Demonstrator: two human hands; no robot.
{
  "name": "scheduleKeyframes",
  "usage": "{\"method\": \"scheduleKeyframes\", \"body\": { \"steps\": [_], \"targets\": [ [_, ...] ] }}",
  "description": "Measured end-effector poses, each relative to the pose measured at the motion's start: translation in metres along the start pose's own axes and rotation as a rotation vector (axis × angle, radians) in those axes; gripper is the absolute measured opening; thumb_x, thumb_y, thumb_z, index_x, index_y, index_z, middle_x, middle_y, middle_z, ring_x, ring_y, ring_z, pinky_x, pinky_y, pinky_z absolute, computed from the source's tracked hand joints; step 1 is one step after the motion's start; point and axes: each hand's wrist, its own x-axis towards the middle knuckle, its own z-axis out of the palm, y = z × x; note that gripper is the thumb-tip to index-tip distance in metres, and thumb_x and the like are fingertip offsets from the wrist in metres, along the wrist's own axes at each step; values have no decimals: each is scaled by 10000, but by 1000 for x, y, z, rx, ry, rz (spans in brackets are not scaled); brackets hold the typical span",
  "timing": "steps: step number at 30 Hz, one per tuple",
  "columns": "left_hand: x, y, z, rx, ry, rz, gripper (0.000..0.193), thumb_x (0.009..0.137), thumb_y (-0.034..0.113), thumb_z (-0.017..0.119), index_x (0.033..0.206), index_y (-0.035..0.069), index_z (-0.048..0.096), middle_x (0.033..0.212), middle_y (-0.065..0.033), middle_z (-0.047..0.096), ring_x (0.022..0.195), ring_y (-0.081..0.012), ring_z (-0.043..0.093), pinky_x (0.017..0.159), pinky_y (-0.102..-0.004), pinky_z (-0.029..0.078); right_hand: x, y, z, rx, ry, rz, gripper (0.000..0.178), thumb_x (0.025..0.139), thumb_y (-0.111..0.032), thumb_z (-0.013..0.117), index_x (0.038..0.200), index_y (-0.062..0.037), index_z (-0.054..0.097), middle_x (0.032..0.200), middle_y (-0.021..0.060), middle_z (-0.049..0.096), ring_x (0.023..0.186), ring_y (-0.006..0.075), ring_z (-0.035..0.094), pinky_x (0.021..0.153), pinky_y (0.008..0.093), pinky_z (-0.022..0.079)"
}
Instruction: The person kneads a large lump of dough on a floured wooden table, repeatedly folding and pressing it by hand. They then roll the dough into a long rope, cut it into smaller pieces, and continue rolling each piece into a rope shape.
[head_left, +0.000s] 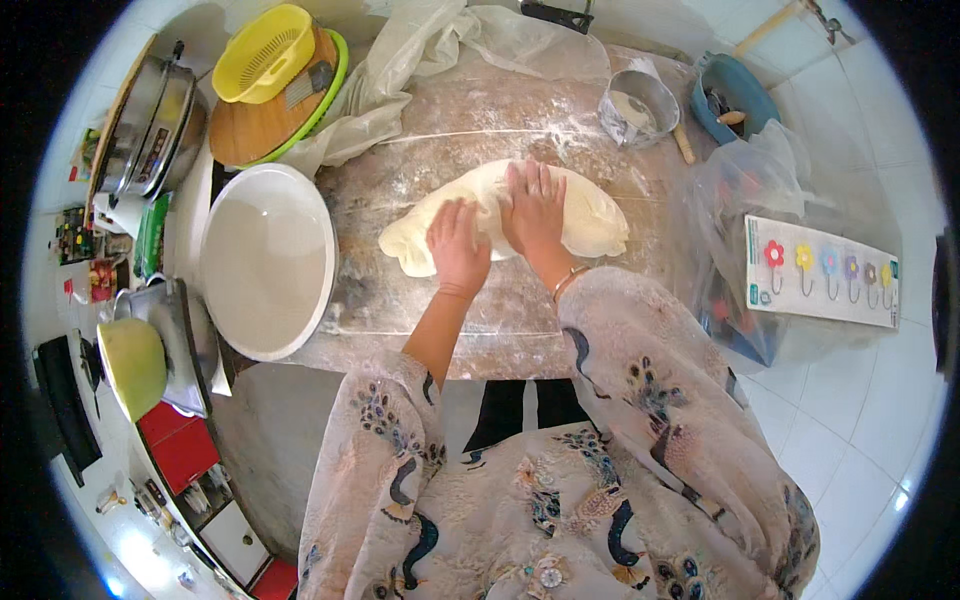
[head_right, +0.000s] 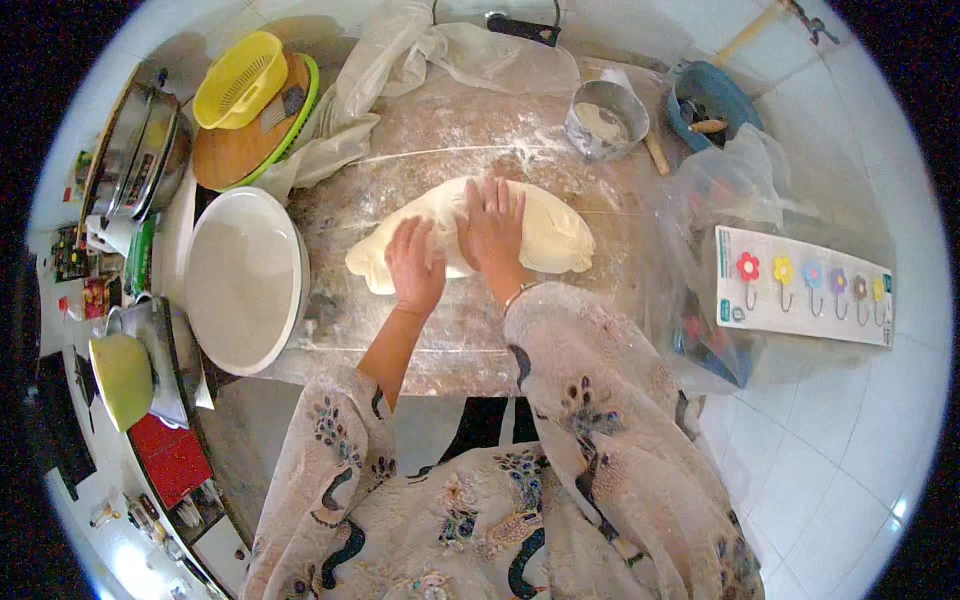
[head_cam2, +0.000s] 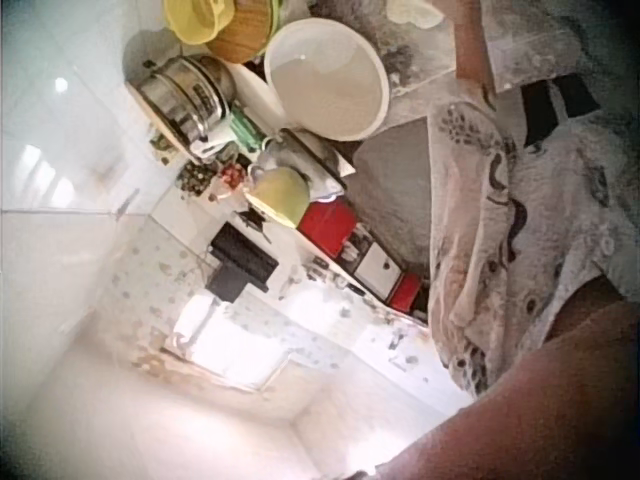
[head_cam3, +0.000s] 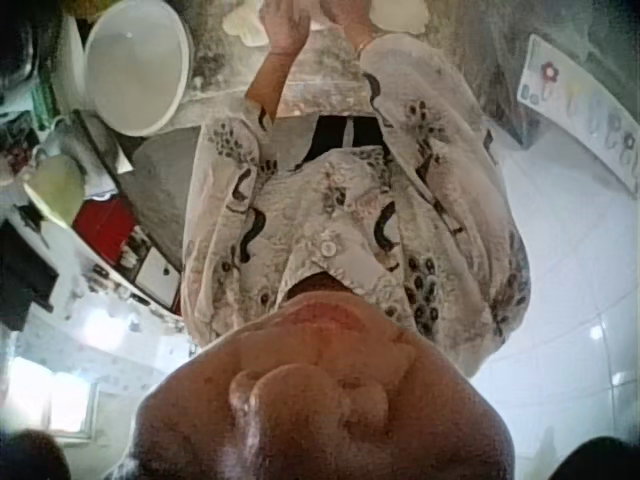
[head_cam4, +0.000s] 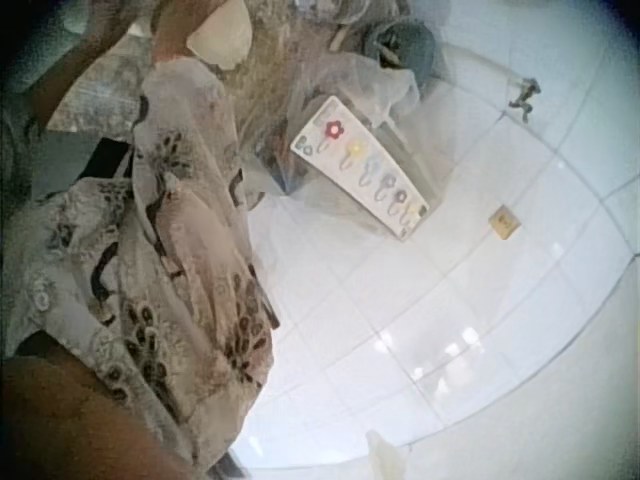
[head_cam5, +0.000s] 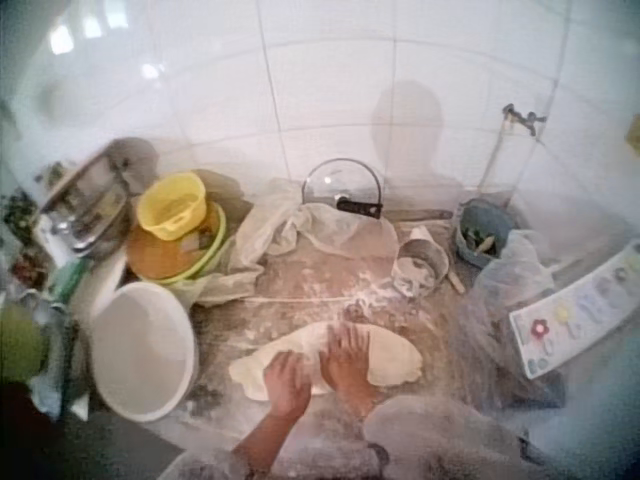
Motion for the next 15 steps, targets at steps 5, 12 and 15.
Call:
{"method": "scheduleKeyframes", "body": {
  "steps": [5,12,15],
  "targets": [
    [22,-25,17,146,-169,14,601,798,374,627,1333,125,512,1425,-149,436,1367,-376,326,1111,-554,202,19,-2,7,-125,-70,-55,640,898,-435,514,1460,-162,379,1517,163,334,1390,382,302,1142,571,123],
    [78,-56,39,91,-114,36,665,756,504,626,1304,140,529,1319,-125,511,1232,-311,446,1043,-532,255,104,7,40,-78,-64,107,710,817,-481,564,1437,-170,414,1494,141,383,1382,361,327,1150,559,90],
    [94,-58,41,77,-134,0,655,764,509,607,1294,132,534,1302,-138,527,1214,-319,470,1036,-518,272,124,14,49,-58,-64,150,713,837,-533,538,1448,-188,409,1524,153,342,1440,342,231,1151,575,66]
  ]
}}
